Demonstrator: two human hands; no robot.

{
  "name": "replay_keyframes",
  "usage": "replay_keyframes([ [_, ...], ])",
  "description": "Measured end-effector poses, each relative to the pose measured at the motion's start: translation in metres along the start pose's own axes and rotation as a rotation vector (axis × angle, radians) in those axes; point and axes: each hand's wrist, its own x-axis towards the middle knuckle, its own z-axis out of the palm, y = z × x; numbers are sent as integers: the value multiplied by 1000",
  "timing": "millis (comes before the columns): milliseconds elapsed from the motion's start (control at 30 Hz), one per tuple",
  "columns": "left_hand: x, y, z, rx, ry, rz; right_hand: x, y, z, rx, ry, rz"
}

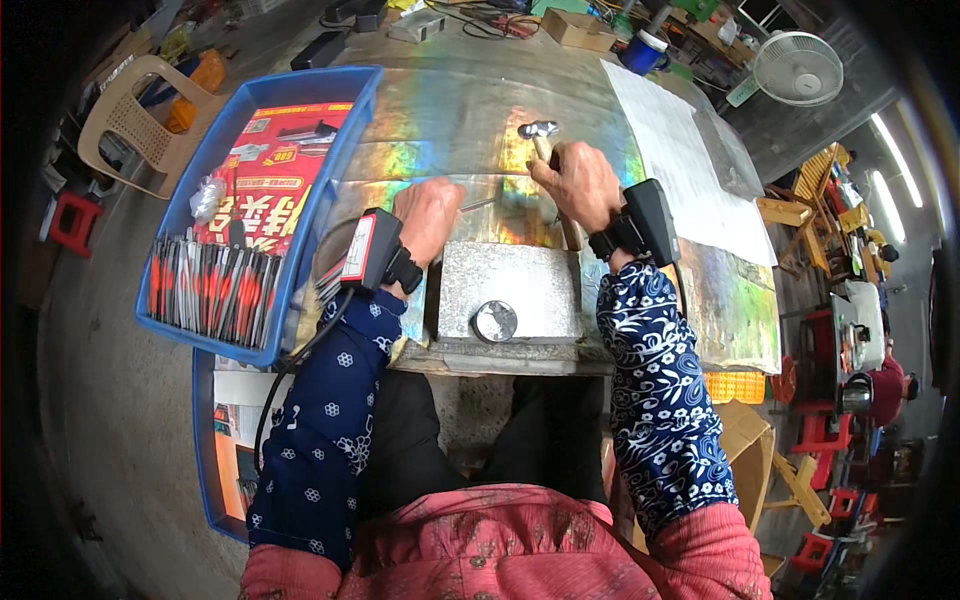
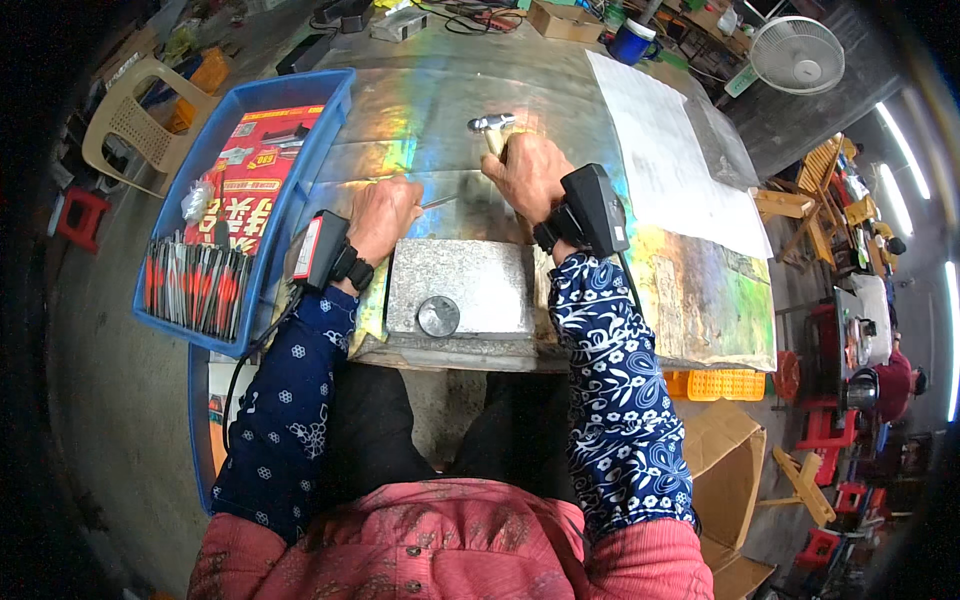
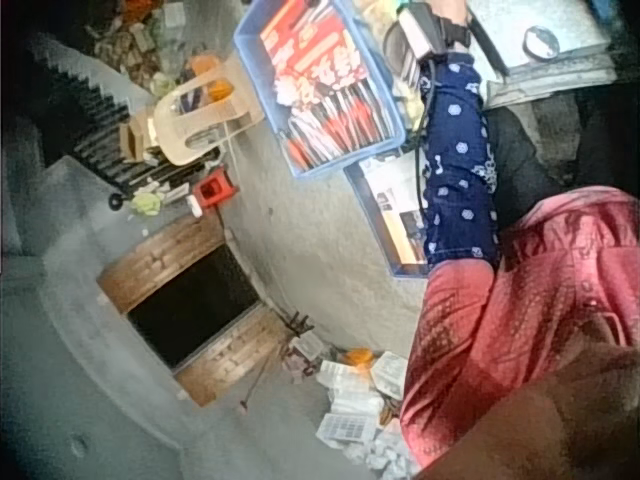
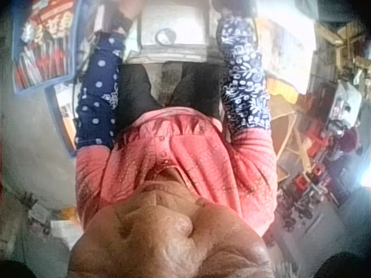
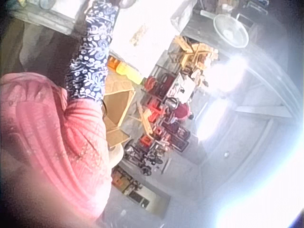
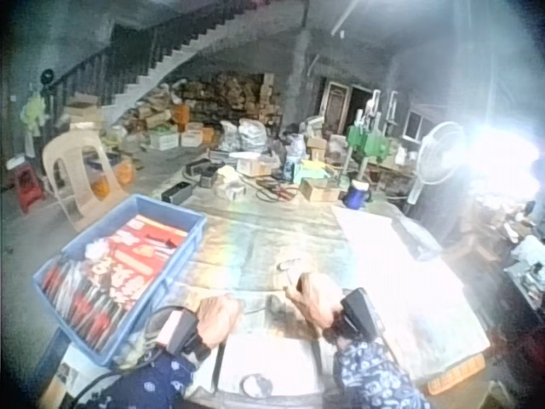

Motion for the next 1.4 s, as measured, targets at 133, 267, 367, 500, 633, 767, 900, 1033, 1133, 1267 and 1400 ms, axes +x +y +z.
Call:
replay_keyframes([
  [133,0,-2,0,-45,10,14,-9,-20,-23,-61,98,-15],
  [267,-2,4,-13,-112,78,-100,-37,-34,-45,67,-125,-54],
  [367,-5,7,-29,-318,124,-199,-74,-45,-41,-59,-167,-16],
  [500,-12,16,-48,-649,137,-317,-118,-54,-32,-85,-117,-21],
  [633,-21,26,-65,-941,95,-417,-138,-65,-30,-51,-133,30],
  [767,-29,36,-80,-1152,61,-443,-134,-53,-38,-67,-89,-66],
  [900,-35,42,-92,-1232,45,-511,-82,11,-27,-109,-8,75],
  [1033,-36,44,-94,-1351,32,-537,-35,73,23,-124,97,-28],
  [1133,-37,43,-93,-1379,56,-551,-18,100,50,53,111,12],
  [1267,-40,41,-91,-1344,48,-537,-10,109,65,-10,196,-101],
  [1400,-43,42,-87,-1312,39,-551,-3,98,60,-304,126,-78],
])
